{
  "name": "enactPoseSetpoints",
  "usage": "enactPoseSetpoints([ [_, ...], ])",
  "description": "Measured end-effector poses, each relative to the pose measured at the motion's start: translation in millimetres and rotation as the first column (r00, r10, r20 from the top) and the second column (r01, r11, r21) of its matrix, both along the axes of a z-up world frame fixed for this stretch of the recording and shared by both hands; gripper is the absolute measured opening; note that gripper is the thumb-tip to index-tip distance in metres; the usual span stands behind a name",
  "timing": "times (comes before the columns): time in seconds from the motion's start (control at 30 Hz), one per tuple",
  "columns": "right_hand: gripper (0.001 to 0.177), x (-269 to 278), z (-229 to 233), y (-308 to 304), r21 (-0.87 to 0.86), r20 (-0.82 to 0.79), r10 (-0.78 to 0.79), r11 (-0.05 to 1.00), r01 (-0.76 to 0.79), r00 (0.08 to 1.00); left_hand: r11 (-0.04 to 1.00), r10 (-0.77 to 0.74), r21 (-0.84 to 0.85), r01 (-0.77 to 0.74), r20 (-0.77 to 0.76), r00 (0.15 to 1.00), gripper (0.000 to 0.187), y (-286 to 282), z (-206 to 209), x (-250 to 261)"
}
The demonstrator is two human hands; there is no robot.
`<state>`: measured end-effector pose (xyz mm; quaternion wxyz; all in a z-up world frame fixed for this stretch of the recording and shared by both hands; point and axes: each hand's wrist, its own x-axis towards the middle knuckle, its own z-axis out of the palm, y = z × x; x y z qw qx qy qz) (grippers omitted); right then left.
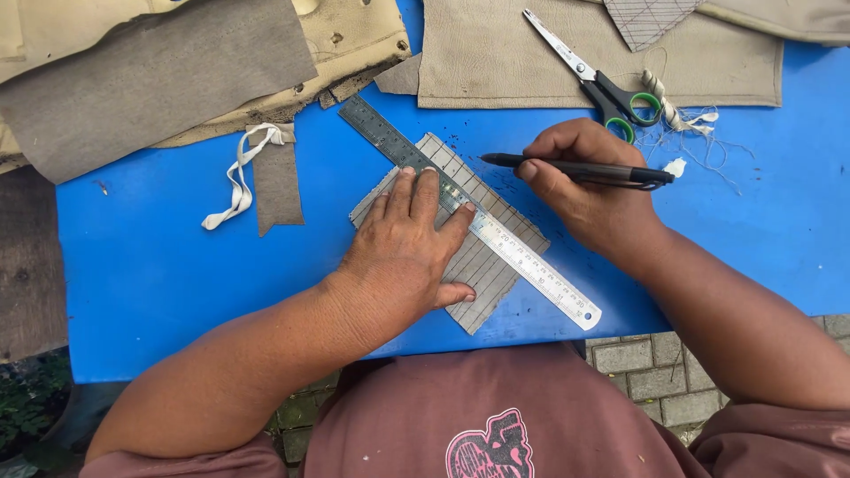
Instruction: Marking a grid of lines on a piece of material using a ruler and a pen
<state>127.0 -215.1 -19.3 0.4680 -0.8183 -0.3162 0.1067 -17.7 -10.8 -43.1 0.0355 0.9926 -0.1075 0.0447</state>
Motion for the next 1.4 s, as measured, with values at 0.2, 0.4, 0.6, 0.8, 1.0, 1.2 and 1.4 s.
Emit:
enactPoseSetpoints([
  [0.2,0.014,-0.6,-3.4,24.7,-0.047,0.069,0.049,0.998,-0.046,0.996,1.000,0.003,-0.023,-0.004,-0.044,0.999,0.108,-0.3,-2.8,1.1],
  [0.4,0.010,-1.5,-17.1,53.4,-0.034,0.135,0.084,0.996,-0.080,0.987,0.999,0.015,-0.034,-0.014,0.006,1.000,0.115,-1.8,-2.0,2.0],
  [0.6,0.011,-0.9,-21.0,64.8,-0.059,0.145,0.100,0.994,-0.092,0.984,0.997,0.015,-0.073,-0.014,0.006,1.000,0.116,-2.5,-4.6,3.5],
  [0.8,0.010,-0.5,-15.3,60.2,-0.085,0.157,0.168,0.984,-0.157,0.973,0.998,0.017,-0.065,-0.015,0.030,0.999,0.116,-2.0,-3.1,4.0],
  [1.0,0.007,-13.9,4.8,21.4,-0.128,0.125,0.217,0.971,-0.201,0.968,0.999,0.014,-0.048,-0.014,-0.001,1.000,0.113,-1.5,-1.6,3.9],
  [1.2,0.009,-42.3,13.0,-50.5,-0.207,0.107,0.175,0.967,-0.150,0.979,0.999,-0.021,-0.030,0.020,-0.013,1.000,0.113,2.1,0.1,3.7],
  [1.4,0.008,-67.2,16.9,-101.7,-0.266,0.112,0.077,0.963,-0.045,0.991,0.999,-0.031,-0.012,0.031,-0.044,0.999,0.110,3.9,0.9,2.8],
])
